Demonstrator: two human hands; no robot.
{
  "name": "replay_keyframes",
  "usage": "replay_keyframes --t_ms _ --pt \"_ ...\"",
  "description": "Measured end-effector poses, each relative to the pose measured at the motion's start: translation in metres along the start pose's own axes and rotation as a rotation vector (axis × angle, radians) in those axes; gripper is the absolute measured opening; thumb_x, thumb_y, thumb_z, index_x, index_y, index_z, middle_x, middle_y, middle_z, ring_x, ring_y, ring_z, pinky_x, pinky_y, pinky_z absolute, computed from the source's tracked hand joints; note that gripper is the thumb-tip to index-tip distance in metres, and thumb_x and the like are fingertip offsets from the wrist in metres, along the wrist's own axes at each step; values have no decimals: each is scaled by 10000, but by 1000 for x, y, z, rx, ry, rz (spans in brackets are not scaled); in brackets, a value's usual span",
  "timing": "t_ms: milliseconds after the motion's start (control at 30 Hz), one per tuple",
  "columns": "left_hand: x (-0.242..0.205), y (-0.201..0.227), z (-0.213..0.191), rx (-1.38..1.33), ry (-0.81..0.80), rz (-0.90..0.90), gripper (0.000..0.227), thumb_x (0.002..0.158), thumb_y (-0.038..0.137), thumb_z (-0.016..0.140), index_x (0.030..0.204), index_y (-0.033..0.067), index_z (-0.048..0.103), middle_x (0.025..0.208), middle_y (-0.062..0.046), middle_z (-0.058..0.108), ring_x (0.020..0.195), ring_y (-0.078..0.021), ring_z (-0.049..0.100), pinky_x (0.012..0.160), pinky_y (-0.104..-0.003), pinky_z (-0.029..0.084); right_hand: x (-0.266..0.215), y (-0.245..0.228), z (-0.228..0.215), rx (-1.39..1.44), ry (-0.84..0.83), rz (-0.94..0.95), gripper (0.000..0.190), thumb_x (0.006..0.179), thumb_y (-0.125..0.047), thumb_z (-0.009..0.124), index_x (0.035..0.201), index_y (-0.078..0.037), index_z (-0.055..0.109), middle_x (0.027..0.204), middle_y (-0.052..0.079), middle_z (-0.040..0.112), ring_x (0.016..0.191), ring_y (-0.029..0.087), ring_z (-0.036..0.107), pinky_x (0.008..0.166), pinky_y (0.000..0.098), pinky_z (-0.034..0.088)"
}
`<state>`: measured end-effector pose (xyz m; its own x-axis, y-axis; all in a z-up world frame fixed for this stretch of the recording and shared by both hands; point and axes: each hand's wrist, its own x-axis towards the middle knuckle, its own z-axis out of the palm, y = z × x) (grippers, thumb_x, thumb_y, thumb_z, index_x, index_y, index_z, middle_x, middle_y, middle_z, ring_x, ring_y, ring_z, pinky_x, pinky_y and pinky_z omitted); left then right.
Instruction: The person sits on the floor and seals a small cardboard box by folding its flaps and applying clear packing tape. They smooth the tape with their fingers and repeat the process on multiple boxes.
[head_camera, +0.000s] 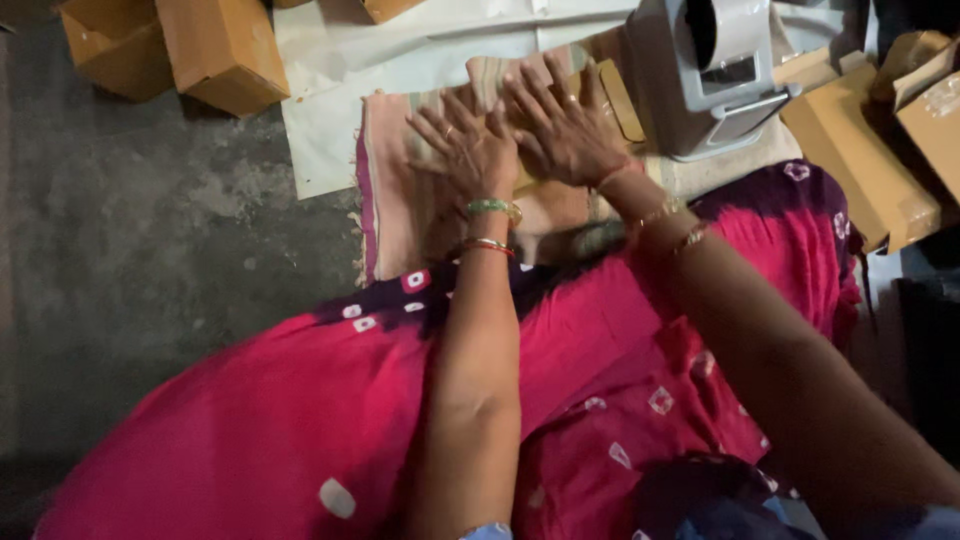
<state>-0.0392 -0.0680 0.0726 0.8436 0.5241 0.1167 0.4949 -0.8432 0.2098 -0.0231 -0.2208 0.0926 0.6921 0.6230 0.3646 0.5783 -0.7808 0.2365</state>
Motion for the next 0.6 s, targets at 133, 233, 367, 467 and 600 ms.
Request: replay_keyframes --t_ms 133,233,367,467,600 --pt "11 9 -14 -10 2 135 806 1023 702 214 1652 198 191 1721 -194 63 1563 -382 -120 1131 -786 -104 24 23 -10 507 -146 62 783 1073 -639 132 1676 -143 194 1736 155 167 1589 369 -48 1148 672 -170" --pt "22 10 -11 -39 -20 165 824 1006 728 225 1651 216 196 1727 -176 70 1571 -369 -113 1149 -788 -89 36 34 -27 505 -194 124 789 1051 -652 164 1662 -154 180 1729 143 159 1588 353 -20 1172 667 -137" --pt "32 7 14 -187 27 177 893 981 774 253 1662 200 196 1712 -187 62 1581 -382 -69 1156 -794 -7 41 37 -41 454 -293 267 736 1042 -570 209 1662 -181 136 1730 142 95 1571 365 -10 1226 655 -52" --pt "34 2 39 -252 97 72 939 956 798 286 1640 164 175 1696 -215 211 1578 -395 188 1152 -734 210 34 36 -35 492 -258 442 776 1040 -559 313 1663 -141 115 1712 174 66 1563 393 3 1228 642 63" --pt "37 2 63 -487 86 -124 1075 964 879 299 1501 -49 369 1356 -340 565 1282 -435 580 1027 -473 518 0 41 -8 427 -14 397 764 1082 -564 419 1658 -220 56 1716 197 134 1532 446 210 1179 549 373"
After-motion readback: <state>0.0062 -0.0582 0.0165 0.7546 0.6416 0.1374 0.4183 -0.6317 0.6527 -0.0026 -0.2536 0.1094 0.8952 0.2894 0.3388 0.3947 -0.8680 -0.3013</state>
